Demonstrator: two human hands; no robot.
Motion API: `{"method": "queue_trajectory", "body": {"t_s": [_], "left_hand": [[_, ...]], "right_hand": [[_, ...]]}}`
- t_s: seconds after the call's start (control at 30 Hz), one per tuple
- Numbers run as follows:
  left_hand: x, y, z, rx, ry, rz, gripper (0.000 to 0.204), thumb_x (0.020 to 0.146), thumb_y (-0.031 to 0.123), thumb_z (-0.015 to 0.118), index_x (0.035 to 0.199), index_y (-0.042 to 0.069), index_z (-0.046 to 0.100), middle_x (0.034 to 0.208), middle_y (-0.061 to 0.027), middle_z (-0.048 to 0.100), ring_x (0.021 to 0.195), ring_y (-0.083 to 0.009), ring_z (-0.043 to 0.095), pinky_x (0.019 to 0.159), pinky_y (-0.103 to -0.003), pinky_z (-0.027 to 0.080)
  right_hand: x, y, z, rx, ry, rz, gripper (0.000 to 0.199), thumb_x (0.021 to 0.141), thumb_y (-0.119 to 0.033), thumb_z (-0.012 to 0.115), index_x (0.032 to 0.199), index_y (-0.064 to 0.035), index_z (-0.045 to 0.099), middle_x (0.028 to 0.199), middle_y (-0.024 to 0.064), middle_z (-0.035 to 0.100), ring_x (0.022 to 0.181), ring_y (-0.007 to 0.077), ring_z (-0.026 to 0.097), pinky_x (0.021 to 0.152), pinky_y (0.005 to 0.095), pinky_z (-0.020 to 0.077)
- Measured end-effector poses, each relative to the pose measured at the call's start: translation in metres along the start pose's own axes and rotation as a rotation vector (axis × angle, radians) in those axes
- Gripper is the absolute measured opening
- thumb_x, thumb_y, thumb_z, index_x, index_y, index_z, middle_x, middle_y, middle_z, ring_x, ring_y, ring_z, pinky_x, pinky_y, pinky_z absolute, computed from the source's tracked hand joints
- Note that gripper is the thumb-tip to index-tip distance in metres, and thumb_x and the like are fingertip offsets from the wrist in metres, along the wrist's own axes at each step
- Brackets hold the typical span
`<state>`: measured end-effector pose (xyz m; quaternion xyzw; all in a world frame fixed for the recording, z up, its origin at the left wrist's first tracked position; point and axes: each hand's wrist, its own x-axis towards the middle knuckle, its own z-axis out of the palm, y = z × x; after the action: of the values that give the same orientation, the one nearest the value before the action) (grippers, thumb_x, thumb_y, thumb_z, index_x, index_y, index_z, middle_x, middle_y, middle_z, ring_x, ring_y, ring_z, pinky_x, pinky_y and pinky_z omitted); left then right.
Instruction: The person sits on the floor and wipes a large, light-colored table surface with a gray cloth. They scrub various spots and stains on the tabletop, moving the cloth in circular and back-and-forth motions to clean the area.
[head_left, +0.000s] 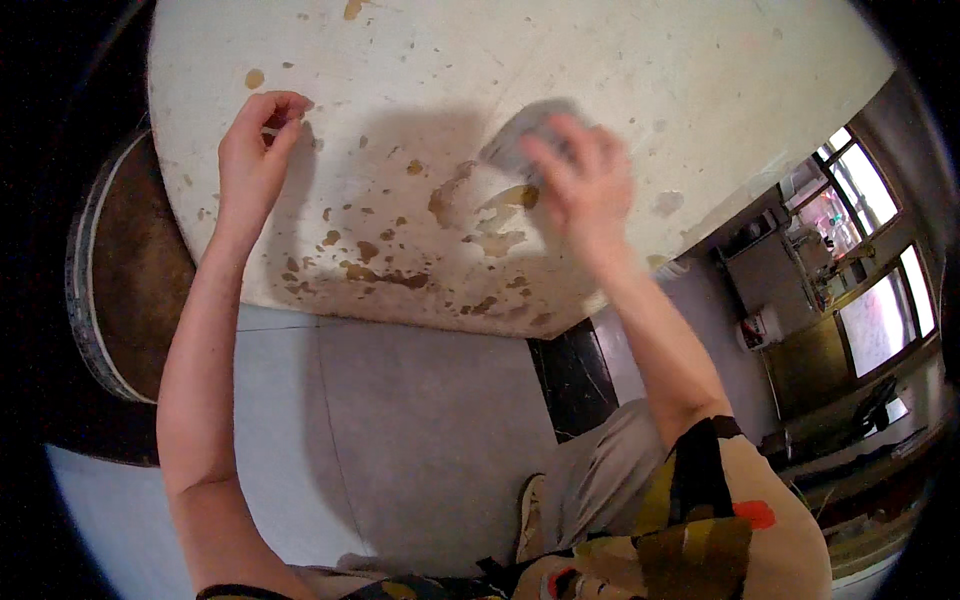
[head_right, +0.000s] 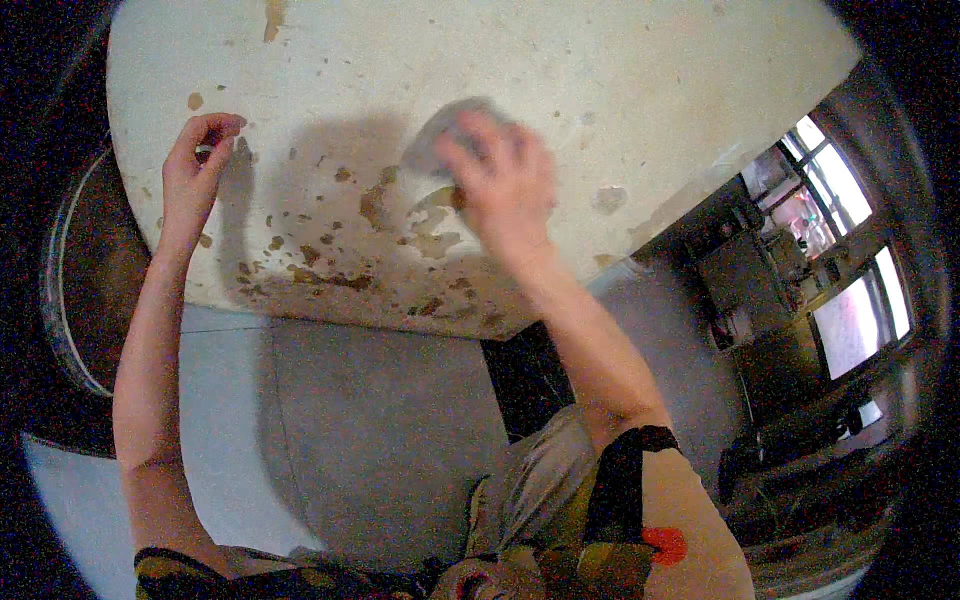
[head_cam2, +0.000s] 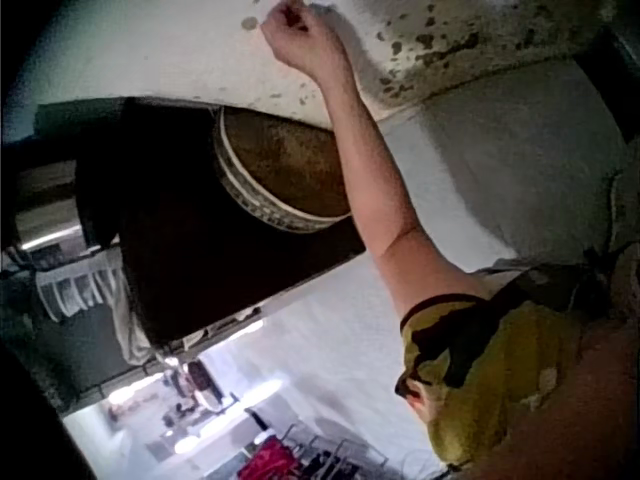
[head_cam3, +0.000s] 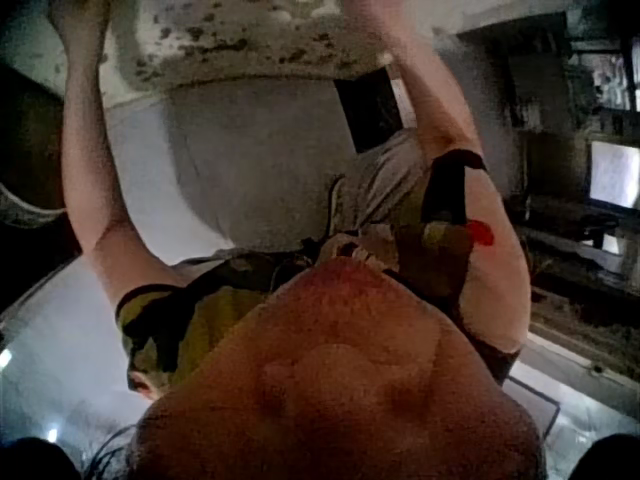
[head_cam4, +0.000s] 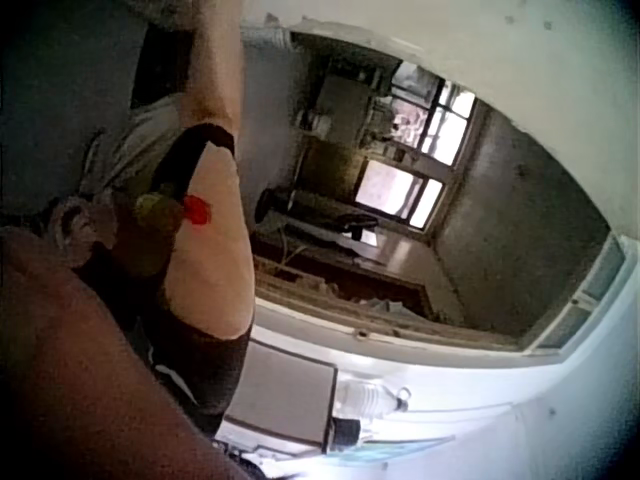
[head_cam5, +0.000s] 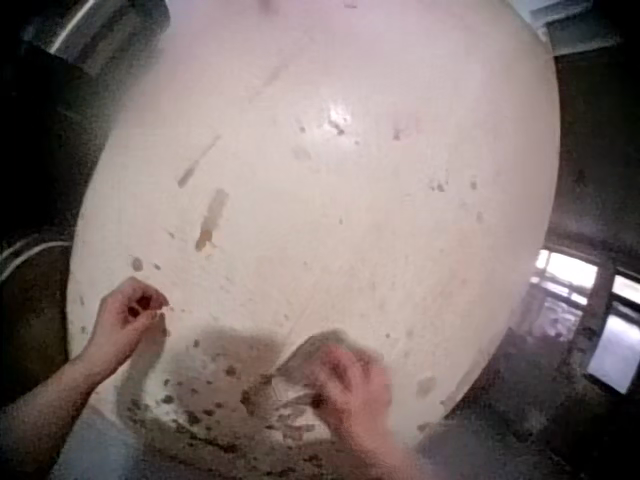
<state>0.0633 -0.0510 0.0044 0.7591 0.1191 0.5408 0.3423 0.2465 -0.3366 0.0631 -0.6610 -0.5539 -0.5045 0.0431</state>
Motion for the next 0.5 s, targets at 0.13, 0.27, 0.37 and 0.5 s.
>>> {"method": "queue_trajectory", "body": {"t_s": [0.13,0.27,0.37,0.5], "left_hand": [[-0.007,-0.011,-0.010,0.006,0.044,-0.053,0.019,0.085,0.007,0.056,0.103,0.005,0.061,0.096,-0.0016,0.062,0.088,-0.0119,0.056,0.079,-0.025,0.044],[-0.007,-0.026,-0.003,-0.026,0.012,-0.078,0.018,0.084,0.008,0.056,0.101,0.005,0.061,0.093,-0.0018,0.060,0.086,-0.0125,0.055,0.078,-0.026,0.044],[-0.008,-0.028,0.000,-0.019,0.023,-0.052,0.019,0.083,0.007,0.057,0.101,0.005,0.061,0.091,-0.0022,0.057,0.083,-0.0129,0.054,0.077,-0.026,0.044],[-0.006,-0.019,0.001,0.038,0.008,-0.050,0.020,0.081,0.004,0.057,0.101,0.006,0.061,0.090,-0.0021,0.055,0.082,-0.0122,0.053,0.077,-0.025,0.044]], "right_hand": [[0.031,0.022,-0.020,-0.098,0.161,0.165,0.059,0.057,-0.006,0.067,0.112,-0.0270,0.060,0.124,0.0000,0.049,0.104,0.0332,0.045,0.085,0.0433,0.0415],[0.010,-0.014,0.001,-0.014,0.124,0.109,0.061,0.058,-0.004,0.065,0.114,-0.0267,0.060,0.125,-0.0001,0.049,0.106,0.0315,0.045,0.084,0.0422,0.0418],[-0.022,-0.037,0.029,0.029,-0.069,-0.079,0.059,0.058,-0.004,0.064,0.112,-0.0261,0.060,0.124,-0.0001,0.050,0.108,0.0300,0.045,0.084,0.0421,0.0421],[0.002,-0.020,0.018,0.024,-0.029,-0.079,0.050,0.059,-0.007,0.063,0.106,-0.0248,0.062,0.120,-0.0001,0.052,0.108,0.0299,0.046,0.083,0.0437,0.0422]]}}
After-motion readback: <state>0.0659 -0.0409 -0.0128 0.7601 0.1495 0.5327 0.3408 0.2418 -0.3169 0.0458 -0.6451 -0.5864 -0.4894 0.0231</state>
